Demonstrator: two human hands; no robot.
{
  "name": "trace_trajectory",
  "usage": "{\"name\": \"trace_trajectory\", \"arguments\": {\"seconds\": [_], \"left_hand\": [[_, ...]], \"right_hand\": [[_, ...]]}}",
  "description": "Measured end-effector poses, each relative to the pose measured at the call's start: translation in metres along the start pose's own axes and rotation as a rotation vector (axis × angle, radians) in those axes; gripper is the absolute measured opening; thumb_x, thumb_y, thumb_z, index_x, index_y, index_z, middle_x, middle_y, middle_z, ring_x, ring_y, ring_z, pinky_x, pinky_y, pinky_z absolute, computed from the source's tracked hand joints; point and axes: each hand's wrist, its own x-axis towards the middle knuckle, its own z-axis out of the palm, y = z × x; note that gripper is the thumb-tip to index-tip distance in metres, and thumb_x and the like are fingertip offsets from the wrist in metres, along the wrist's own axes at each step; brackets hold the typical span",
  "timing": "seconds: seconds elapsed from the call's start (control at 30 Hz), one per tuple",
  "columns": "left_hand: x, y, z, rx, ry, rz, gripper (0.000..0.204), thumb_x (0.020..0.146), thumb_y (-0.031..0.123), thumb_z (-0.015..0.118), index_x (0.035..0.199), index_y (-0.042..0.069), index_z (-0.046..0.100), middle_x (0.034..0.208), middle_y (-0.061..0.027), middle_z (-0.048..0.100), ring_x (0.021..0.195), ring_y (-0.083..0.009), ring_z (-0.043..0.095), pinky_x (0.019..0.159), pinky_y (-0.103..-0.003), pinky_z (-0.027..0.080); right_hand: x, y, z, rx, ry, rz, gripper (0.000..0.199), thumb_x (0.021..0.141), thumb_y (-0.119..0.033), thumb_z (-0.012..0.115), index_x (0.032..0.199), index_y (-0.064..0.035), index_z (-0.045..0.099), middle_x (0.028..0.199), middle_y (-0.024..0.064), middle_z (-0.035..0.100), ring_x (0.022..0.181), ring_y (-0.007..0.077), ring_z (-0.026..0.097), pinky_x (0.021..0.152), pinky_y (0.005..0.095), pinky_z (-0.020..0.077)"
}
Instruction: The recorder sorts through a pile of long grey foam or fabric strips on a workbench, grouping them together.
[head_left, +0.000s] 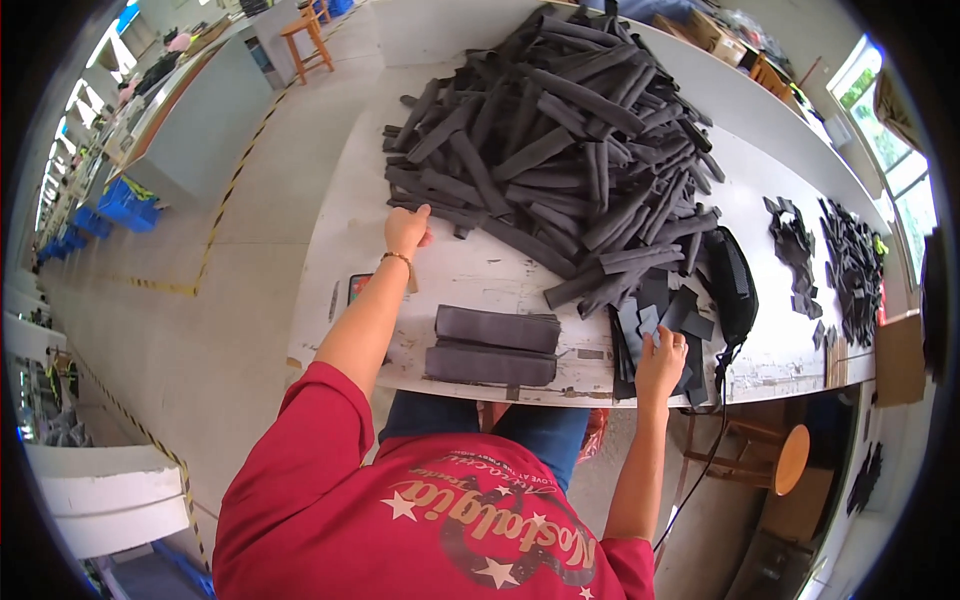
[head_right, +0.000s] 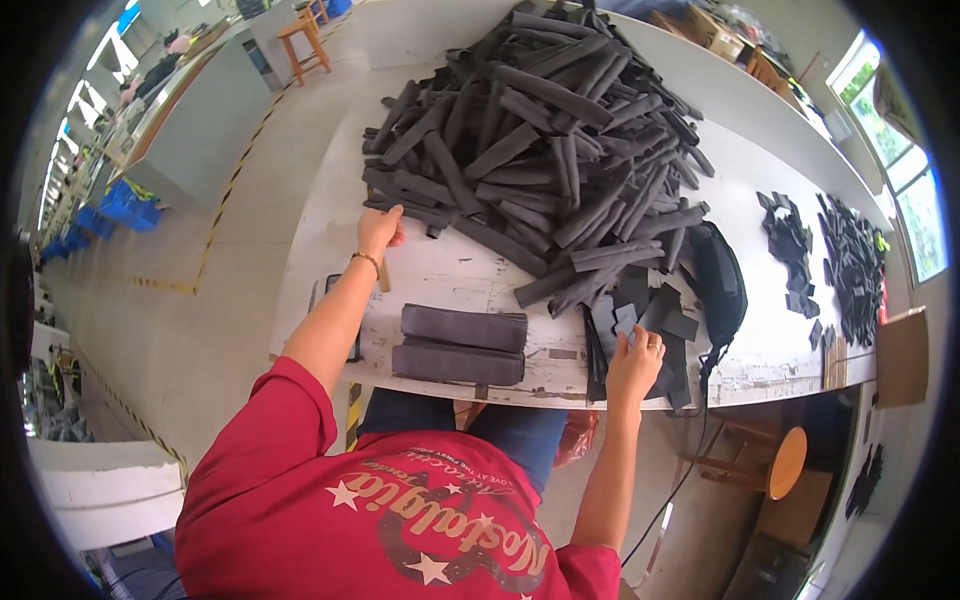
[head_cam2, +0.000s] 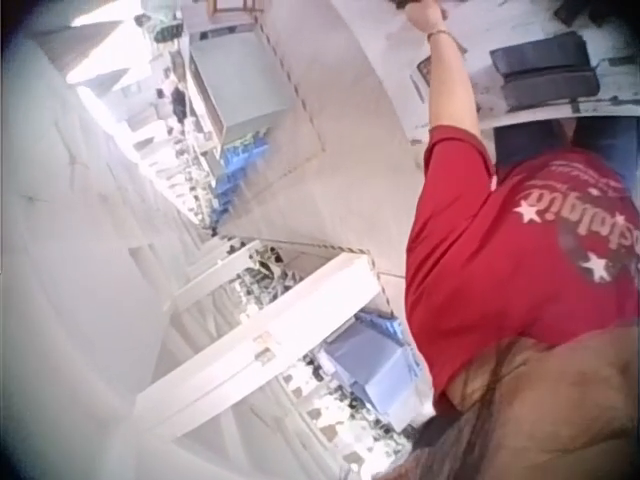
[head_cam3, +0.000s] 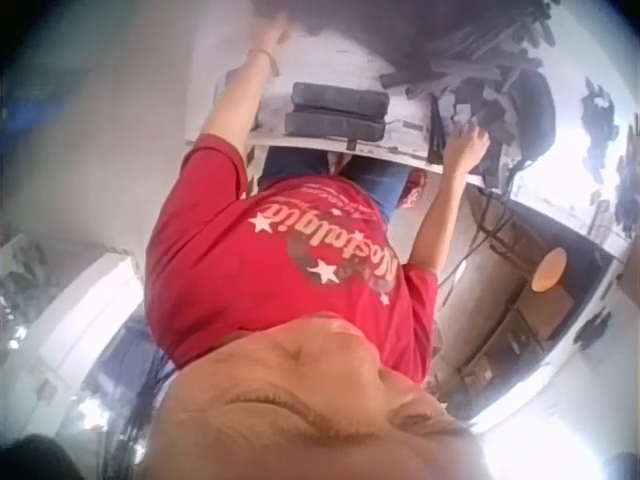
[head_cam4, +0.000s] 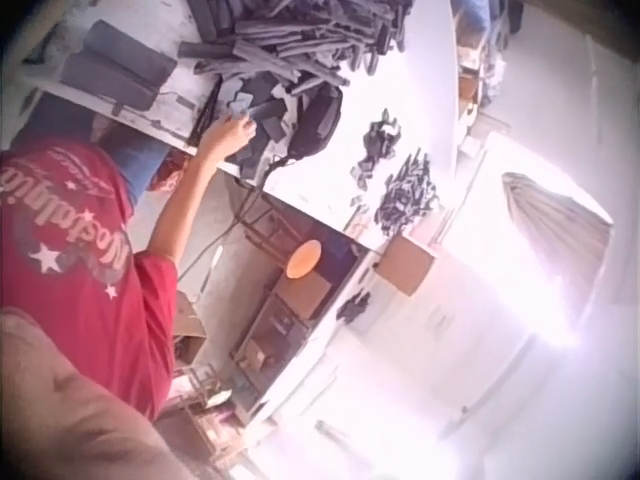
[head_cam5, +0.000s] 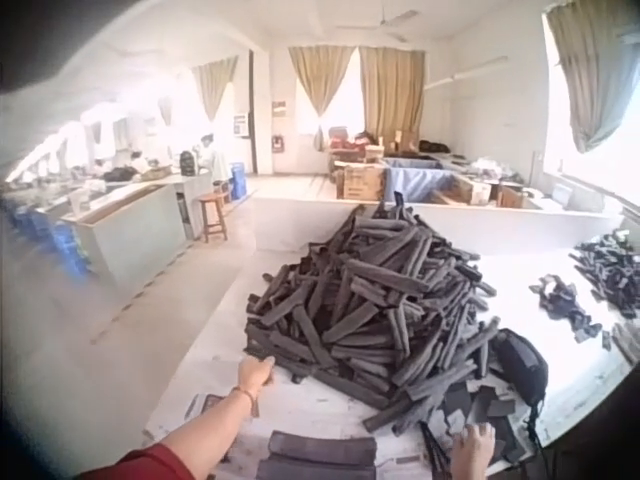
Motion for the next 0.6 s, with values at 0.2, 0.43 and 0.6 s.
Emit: {"name": "trace_trajectory", "arguments": {"seconds": [0.2, 0.43, 0.6], "left_hand": [[0.020, -0.003, 0.011, -0.403, -0.120, -0.187, 0.022, 0.088, 0.015, 0.061, 0.079, -0.005, 0.061, 0.070, -0.0149, 0.065, 0.053, -0.0243, 0.064, 0.047, -0.037, 0.055], [-0.027, 0.002, -0.014, -0.845, -0.256, -0.234, 0.016, 0.088, 0.003, 0.051, 0.095, -0.011, 0.056, 0.097, -0.0215, 0.065, 0.088, -0.0347, 0.067, 0.079, -0.051, 0.059], [-0.059, 0.001, -0.036, -0.791, -0.359, -0.131, 0.018, 0.090, 0.001, 0.048, 0.101, -0.010, 0.056, 0.105, -0.0218, 0.063, 0.098, -0.0331, 0.064, 0.088, -0.048, 0.056]], "right_hand": [[0.011, -0.004, -0.011, -0.380, -0.297, 0.084, 0.048, 0.085, -0.026, 0.067, 0.123, 0.0015, 0.057, 0.125, 0.0137, 0.055, 0.115, 0.0319, 0.050, 0.091, 0.0429, 0.0428], [0.033, 0.047, 0.000, -0.116, -0.151, 0.216, 0.056, 0.090, -0.043, 0.061, 0.126, -0.0014, 0.051, 0.113, 0.0192, 0.062, 0.102, 0.0399, 0.060, 0.084, 0.0485, 0.0481], [0.074, 0.016, 0.012, -0.301, -0.131, 0.291, 0.051, 0.086, -0.041, 0.066, 0.114, -0.0002, 0.052, 0.108, 0.0227, 0.062, 0.097, 0.0394, 0.063, 0.081, 0.0461, 0.0526]]}}
